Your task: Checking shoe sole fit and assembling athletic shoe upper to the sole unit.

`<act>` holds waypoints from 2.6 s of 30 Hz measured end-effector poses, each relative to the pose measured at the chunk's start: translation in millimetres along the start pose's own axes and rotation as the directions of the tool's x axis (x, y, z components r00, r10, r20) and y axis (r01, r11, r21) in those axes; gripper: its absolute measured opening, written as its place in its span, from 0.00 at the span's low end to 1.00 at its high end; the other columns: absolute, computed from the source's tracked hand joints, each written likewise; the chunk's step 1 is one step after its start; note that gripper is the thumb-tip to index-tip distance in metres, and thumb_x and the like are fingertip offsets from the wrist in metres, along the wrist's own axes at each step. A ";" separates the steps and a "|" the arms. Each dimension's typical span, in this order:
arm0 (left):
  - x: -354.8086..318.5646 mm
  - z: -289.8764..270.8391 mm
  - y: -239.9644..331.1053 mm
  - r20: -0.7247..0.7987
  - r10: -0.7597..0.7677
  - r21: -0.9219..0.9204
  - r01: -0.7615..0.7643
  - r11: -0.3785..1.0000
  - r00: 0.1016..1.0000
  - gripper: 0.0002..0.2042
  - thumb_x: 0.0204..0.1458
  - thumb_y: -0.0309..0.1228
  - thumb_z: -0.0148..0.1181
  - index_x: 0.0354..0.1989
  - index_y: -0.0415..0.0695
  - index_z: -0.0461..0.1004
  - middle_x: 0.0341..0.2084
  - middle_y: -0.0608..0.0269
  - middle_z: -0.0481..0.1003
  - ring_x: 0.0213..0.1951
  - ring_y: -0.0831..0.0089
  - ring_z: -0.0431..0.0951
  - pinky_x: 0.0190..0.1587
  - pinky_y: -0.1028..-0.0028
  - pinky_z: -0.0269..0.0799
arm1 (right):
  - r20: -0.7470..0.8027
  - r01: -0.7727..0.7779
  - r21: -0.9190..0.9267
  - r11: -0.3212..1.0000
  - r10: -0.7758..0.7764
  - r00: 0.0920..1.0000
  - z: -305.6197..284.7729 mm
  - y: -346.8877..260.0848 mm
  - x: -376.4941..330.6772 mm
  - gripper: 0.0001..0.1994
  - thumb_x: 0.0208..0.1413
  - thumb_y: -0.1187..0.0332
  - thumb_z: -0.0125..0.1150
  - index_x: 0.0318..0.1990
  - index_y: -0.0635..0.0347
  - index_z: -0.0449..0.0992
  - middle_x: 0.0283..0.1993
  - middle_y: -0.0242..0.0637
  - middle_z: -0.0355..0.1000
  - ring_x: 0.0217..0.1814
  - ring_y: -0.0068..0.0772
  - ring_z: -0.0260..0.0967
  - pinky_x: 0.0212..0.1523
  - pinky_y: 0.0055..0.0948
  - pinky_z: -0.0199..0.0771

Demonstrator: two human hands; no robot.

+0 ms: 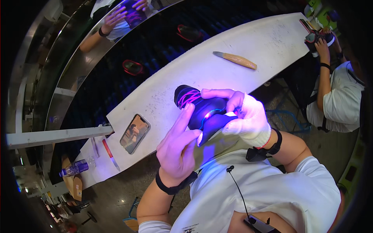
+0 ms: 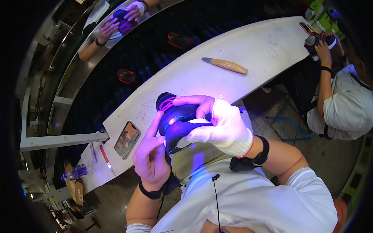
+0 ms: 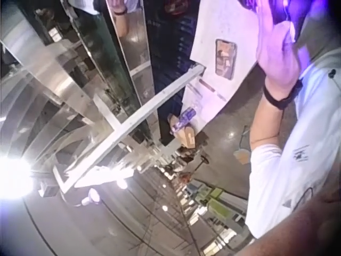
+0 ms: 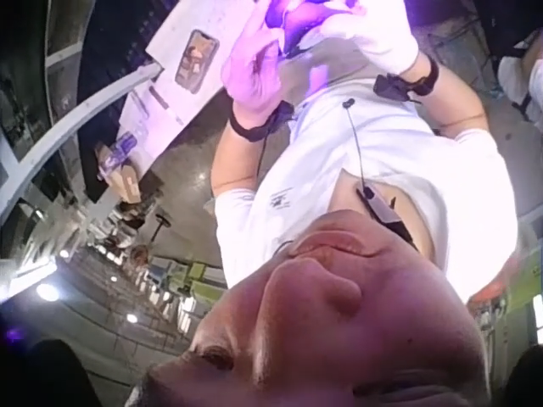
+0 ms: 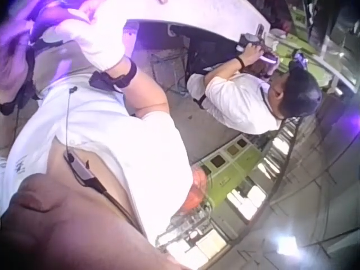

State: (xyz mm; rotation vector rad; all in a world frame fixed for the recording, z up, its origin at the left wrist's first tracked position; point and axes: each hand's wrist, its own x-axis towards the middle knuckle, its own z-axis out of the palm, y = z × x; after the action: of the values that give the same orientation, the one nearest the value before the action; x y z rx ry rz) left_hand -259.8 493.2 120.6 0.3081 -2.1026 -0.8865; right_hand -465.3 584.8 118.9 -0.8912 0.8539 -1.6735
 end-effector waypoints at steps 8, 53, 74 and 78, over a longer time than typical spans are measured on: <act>-30.9 40.5 24.5 -0.262 -0.352 -0.398 0.231 0.888 0.899 0.18 0.66 0.43 0.65 0.43 0.42 0.67 0.66 0.15 0.63 0.73 0.28 0.61 0.76 0.43 0.50 | 0.078 0.303 -0.250 0.920 -0.293 0.953 0.5 27.4 -9.9 0.19 0.49 0.70 0.82 0.38 0.58 0.71 0.65 0.62 0.74 0.69 0.52 0.72 0.76 0.55 0.61; -44.5 -114.9 -5.0 0.206 -0.589 0.280 0.530 0.800 0.781 0.39 0.41 0.44 0.82 0.61 0.40 0.72 0.55 0.45 0.81 0.60 0.42 0.81 0.62 0.55 0.76 | 0.493 0.607 -0.702 0.373 -0.360 0.792 5.5 120.0 37.2 0.25 0.41 0.53 0.80 0.31 0.58 0.67 0.56 0.53 0.76 0.54 0.60 0.74 0.60 0.58 0.77; 0.7 -34.1 8.7 0.192 -0.197 0.207 0.156 0.966 0.961 0.34 0.49 0.19 0.66 0.70 0.41 0.70 0.65 0.48 0.75 0.62 0.51 0.78 0.65 0.56 0.73 | 0.149 0.410 -0.606 0.682 -0.409 0.900 -19.7 42.5 5.4 0.45 0.40 0.55 0.90 0.64 0.55 0.67 0.63 0.50 0.75 0.67 0.59 0.73 0.76 0.62 0.59; -46.9 40.3 -14.1 0.076 -0.215 0.163 0.201 0.966 0.974 0.32 0.49 0.20 0.70 0.66 0.37 0.71 0.65 0.44 0.73 0.66 0.43 0.72 0.68 0.54 0.68 | 0.410 0.435 -0.576 0.692 -0.216 0.886 -34.8 -28.9 27.2 0.40 0.33 0.49 0.89 0.52 0.65 0.78 0.51 0.52 0.82 0.55 0.57 0.81 0.66 0.59 0.75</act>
State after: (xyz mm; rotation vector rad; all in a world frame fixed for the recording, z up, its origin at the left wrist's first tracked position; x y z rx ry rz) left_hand -261.9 525.6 66.1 0.5888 -2.2611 -0.8738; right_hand -514.2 569.4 131.6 -1.8519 1.1293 -1.4581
